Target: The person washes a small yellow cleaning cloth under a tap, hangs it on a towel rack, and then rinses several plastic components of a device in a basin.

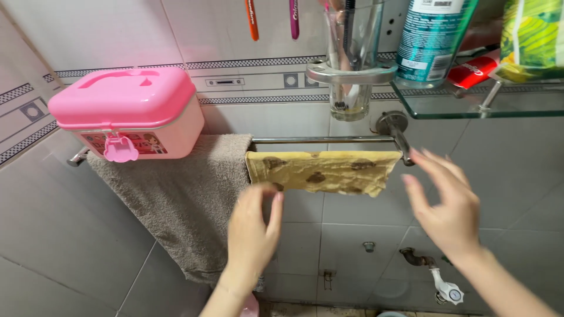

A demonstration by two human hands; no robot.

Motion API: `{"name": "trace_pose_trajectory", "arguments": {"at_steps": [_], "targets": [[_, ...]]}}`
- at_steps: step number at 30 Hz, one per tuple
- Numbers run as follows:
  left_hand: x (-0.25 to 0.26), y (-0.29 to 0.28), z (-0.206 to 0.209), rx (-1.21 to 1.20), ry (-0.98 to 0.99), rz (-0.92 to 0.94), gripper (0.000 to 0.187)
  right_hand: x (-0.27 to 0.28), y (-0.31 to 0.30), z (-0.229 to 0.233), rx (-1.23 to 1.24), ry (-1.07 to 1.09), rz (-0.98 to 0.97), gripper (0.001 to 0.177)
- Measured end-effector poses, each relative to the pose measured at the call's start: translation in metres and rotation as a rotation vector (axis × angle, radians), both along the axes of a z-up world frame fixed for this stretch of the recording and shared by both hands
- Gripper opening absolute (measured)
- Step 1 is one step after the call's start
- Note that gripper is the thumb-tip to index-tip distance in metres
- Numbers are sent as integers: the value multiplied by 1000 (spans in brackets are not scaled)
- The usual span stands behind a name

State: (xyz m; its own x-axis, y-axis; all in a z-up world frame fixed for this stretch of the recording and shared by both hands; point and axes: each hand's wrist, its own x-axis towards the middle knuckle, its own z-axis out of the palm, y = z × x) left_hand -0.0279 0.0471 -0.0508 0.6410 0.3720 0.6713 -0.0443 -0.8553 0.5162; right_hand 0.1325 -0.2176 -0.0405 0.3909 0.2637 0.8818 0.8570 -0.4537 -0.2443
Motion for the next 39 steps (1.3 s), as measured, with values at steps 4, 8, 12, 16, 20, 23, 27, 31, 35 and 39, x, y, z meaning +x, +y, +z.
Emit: {"name": "trace_pose_trajectory", "arguments": {"at_steps": [4, 8, 12, 16, 20, 23, 27, 31, 35, 39], "targets": [[16, 16, -56, -974, 317, -77, 30, 27, 6, -61, 406, 672, 126, 25], [39, 28, -74, -1213, 19, -192, 57, 61, 25, -96, 435, 970, 288, 49], [55, 32, -72, -1306, -99, -169, 57, 90, 35, -118, 577, 1126, 439, 31], [66, 36, -76, -1340, -245, -161, 46, 53, 40, -79, 568, 1175, 418, 33], [72, 43, -93, -1405, -349, -210, 42, 53, 33, -80, 638, 1279, 480, 21], [76, 50, -113, -1469, -356, -238, 31, 44, 33, -70, 643, 1302, 498, 22], [74, 55, -118, -1553, -365, -271, 29, 45, 38, -69, 637, 1308, 531, 23], [75, 65, -128, -1574, -355, -280, 28, 40, 45, -64, 626, 1329, 541, 24], [77, 72, -138, -1556, -363, -243, 28, 63, 39, -95, 677, 1325, 536, 26], [81, 81, -148, -1503, -395, -186, 30, 56, 39, -87, 694, 1302, 513, 27]]}}
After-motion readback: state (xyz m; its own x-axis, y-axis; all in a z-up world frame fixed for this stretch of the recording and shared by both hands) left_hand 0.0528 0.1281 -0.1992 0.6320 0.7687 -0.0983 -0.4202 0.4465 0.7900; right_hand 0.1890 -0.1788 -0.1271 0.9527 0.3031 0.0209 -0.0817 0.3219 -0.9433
